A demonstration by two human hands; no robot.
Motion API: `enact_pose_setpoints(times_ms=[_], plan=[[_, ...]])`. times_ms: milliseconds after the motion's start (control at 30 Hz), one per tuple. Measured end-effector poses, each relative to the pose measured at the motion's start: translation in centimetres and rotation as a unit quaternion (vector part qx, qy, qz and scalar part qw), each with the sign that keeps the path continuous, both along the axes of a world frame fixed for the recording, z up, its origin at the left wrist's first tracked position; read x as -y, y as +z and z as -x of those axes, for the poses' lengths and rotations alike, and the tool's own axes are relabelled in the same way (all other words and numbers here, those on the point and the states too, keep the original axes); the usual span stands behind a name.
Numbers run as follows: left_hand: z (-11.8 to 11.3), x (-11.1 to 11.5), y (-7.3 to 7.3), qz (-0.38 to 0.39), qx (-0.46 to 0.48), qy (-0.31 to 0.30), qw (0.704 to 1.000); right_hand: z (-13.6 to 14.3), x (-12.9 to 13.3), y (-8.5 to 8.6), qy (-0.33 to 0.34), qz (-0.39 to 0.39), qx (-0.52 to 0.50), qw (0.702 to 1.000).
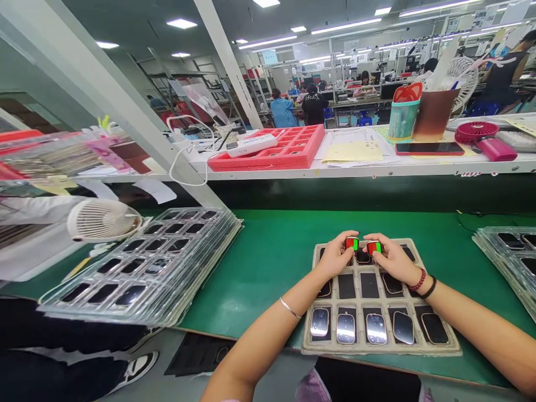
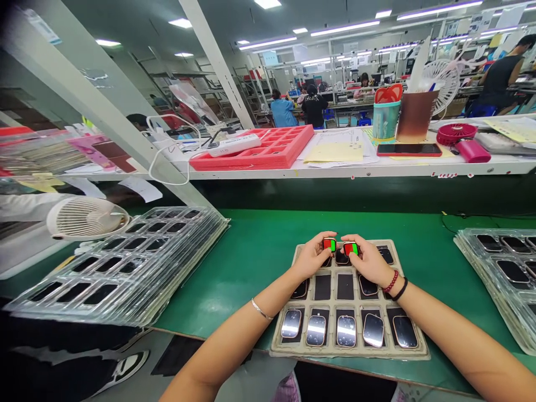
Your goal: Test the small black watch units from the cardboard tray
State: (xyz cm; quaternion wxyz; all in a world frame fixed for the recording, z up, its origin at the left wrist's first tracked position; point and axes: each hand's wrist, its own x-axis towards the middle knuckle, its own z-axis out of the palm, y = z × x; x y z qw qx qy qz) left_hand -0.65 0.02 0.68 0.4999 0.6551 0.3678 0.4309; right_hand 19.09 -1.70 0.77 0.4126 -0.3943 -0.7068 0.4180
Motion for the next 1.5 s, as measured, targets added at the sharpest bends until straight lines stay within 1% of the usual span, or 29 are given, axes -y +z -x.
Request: enact_pose_setpoints(times_ms=[100, 300, 500, 700, 933, 1100, 1267, 1400, 1500], plan=[[0.0, 0.1, 0.2, 0.0, 0.01, -0.006, 1.0, 0.0, 0.0, -0.1, 0.0, -0.005, 0.006, 1.0], [0.0, 0.1, 0.3, 0.0, -0.008, 0.013, 1.0, 0.1, 0.1, 0.2, 0.007, -0.005, -0.003, 1.0], [0.1, 0.0, 0.1, 0.009, 0.007, -0.005, 1.0, 0.3, 0.2, 0.6, 0.009, 0.011, -0.01, 1.0], [0.0, 0.1, 0.5, 0.023, 0.015, 0.001, 1.0, 0.2, 0.3, 0.7, 0.012, 0.012, -0.014, 1.0], [0.1, 0.1, 0.2, 0.018, 0.009, 0.0, 1.0, 0.2, 0.4, 1.0, 0.009, 0.009, -0.013, 1.0], [0.1, 0.2, 0.5, 0.022, 0.008, 0.003, 1.0, 0.2, 0.5, 1.2, 0.017, 0.029, -0.021, 0.999], [0.0, 0.4, 1.0, 0.028, 0.01, -0.004, 1.0, 0.0, 0.5, 0.9, 0.016, 0.056, -0.029, 0.998], [0.0, 0.5, 1.1, 0.029, 0.008, -0.001, 1.0, 0.1, 0.5, 0.8, 0.023, 0.076, -0.059, 0.995], [0.0, 0.5, 1.2, 0.027, 0.0, -0.006, 1.0, 0.2, 0.6, 1.0, 0.026, 0.075, -0.074, 0.994]])
